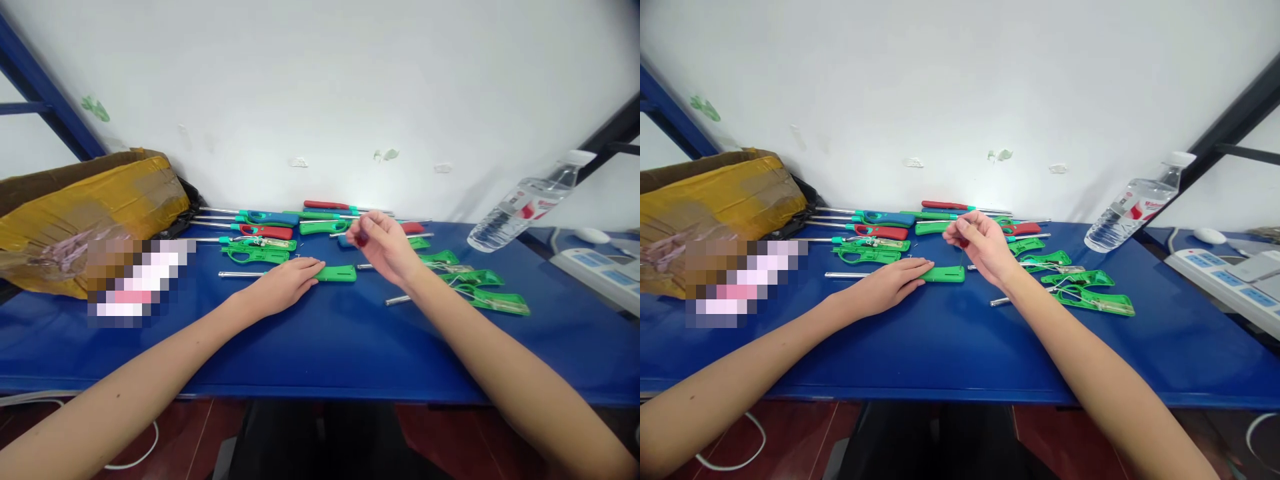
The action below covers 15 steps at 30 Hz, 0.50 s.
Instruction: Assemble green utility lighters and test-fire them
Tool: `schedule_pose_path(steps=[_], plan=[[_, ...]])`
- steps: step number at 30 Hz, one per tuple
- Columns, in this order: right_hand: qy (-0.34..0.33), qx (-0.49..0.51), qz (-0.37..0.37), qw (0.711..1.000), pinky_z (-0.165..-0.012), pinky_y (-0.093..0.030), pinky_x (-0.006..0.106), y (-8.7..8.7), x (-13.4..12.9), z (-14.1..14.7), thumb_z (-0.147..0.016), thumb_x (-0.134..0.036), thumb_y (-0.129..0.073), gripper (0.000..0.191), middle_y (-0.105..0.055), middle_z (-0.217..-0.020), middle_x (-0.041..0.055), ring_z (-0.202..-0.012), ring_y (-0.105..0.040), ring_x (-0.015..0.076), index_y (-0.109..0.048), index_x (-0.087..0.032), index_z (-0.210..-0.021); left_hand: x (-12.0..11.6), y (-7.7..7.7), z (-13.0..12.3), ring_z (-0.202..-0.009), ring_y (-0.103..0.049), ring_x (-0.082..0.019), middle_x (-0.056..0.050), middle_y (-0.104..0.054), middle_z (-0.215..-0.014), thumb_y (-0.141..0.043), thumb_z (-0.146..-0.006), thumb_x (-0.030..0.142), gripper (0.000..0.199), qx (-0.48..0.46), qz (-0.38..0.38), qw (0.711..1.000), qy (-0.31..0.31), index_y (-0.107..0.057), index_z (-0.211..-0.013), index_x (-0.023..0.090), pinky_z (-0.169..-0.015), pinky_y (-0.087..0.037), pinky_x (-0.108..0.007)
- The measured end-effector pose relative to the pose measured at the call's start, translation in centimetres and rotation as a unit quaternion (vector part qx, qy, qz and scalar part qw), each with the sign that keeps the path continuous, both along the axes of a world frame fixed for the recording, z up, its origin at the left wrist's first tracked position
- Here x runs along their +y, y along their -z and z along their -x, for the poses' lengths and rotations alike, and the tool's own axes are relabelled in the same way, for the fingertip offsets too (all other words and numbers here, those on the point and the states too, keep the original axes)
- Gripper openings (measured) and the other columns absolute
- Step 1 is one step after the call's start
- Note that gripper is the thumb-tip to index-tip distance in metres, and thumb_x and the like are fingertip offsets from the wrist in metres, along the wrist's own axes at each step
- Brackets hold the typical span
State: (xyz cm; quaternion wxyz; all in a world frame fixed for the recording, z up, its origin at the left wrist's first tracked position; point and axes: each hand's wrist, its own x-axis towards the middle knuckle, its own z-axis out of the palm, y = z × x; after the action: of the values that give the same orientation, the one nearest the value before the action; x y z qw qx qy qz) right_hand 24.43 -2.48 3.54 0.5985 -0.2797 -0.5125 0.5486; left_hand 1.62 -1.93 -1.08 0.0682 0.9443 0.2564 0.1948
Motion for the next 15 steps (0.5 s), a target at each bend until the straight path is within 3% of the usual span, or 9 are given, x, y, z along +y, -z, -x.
schedule_pose_path(steps=[4, 7, 11, 15], plan=[[-0.015, 0.016, 0.007, 1.0, -0.061, -0.045, 0.028, -0.62, -0.17, -0.08, -0.079, -0.048, -0.076, 0.032, -0.038, -0.06, -0.0062, -0.056, -0.041, 0.011, -0.056, -0.024, -0.071, 0.11, 0.15, 0.06, -0.123, -0.058, -0.027, -0.018, -0.06, -0.134, -0.037, -0.102, 0.023, 0.04, -0.002, -0.004, 1.0, 0.001, -0.054, -0.137, 0.012, -0.104, -0.049, -0.044], [-0.031, 0.003, 0.025, 0.999, -0.062, -0.046, 0.031, -0.89, -0.06, -0.36, -0.087, -0.055, -0.062, 0.032, -0.031, -0.059, -0.0049, -0.055, -0.039, 0.0132, -0.064, -0.025, -0.077, 0.19, 0.23, 0.1, -0.123, -0.058, -0.026, -0.017, -0.06, -0.134, -0.038, -0.102, 0.023, 0.04, 0.005, -0.014, 1.0, -0.002, -0.053, -0.137, 0.01, -0.105, -0.049, -0.042], [-0.047, 0.018, 0.012, 0.999, -0.065, -0.047, 0.03, -0.49, 0.4, -0.71, -0.082, -0.05, -0.071, 0.026, -0.041, -0.063, -0.0036, -0.06, -0.045, 0.0128, -0.066, -0.025, -0.077, 0.12, 0.12, 0.09, -0.123, -0.058, -0.026, -0.017, -0.06, -0.134, -0.038, -0.102, 0.022, 0.04, 0.013, -0.016, 1.0, -0.002, -0.053, -0.137, 0.009, -0.105, -0.049, -0.041], [-0.031, 0.001, 0.003, 1.0, -0.072, -0.049, 0.029, 0.04, 0.64, -0.78, -0.076, -0.049, -0.078, 0.027, -0.058, -0.078, -0.0007, -0.077, -0.058, 0.0141, -0.068, -0.024, -0.08, 0.05, 0.04, 0.07, -0.123, -0.058, -0.025, -0.015, -0.06, -0.134, -0.038, -0.102, 0.022, 0.04, 0.018, -0.022, 1.0, -0.006, -0.053, -0.137, 0.012, -0.105, -0.049, -0.039]])
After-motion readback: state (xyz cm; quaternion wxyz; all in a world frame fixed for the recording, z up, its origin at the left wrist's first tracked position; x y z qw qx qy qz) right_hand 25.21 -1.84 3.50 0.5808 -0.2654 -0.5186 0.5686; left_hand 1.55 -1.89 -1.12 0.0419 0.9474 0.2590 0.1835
